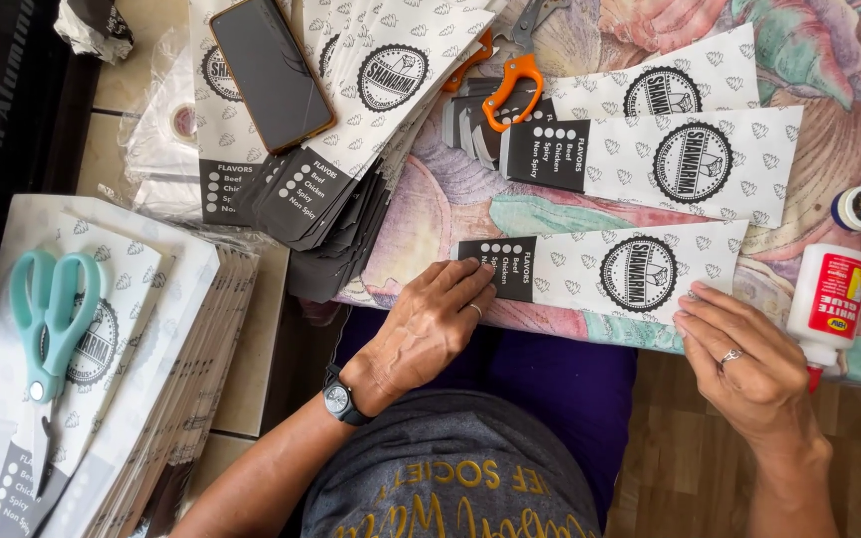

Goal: The person applies glue from a bottle onto the edges of printed paper sleeves and presses them together to secure the folds.

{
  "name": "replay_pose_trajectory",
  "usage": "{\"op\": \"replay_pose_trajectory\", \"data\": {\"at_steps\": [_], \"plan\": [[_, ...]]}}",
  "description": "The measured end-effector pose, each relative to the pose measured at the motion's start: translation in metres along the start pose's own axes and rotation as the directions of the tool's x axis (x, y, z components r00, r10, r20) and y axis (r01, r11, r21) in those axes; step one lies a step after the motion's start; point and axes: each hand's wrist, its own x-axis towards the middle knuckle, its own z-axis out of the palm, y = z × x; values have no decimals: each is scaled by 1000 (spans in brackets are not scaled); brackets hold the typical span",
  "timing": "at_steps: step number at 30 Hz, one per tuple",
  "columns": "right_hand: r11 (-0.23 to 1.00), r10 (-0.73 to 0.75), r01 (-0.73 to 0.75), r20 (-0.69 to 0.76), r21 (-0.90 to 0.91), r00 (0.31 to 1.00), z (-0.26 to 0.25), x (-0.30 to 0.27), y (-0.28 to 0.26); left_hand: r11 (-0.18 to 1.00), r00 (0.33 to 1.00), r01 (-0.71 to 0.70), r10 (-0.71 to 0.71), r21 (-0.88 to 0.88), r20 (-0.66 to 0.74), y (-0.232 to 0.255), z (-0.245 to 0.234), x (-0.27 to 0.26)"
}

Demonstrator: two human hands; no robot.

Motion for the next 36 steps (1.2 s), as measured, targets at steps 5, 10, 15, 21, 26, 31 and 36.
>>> {"op": "replay_pose_trajectory", "data": {"at_steps": [5, 10, 15, 21, 26, 31, 36], "plan": [[1000, -1, 2, -25, 11, 1000, 3, -2, 1, 1000, 1000, -6, 6, -9, -12, 1, -1, 1], [1000, 7, -7, -41, 8, 999, 5, -3, 1, 1000, 1000, 7, -7, -17, 4, 1, -4, 3], [1000, 26, -25, -64, 19, 998, 6, -2, -2, 999, 998, -3, 0, 46, 58, 4, -16, 13], [994, 68, -68, -4, -90, 998, 7, -4, -6, 999, 999, -28, 27, 24, 26, 4, -15, 17], [951, 74, -19, 167, -308, 983, 10, -11, -5, 999, 998, -22, 20, 37, 52, 4, -12, 14], [963, 88, -44, 156, -267, 984, 10, -9, -7, 1000, 1000, -2, 2, 0, -4, 6, -11, 15], [977, 107, -72, 167, -202, 980, 6, 4, -12, 1000, 1000, 24, -24, -6, 16, 7, -9, 13]]}}
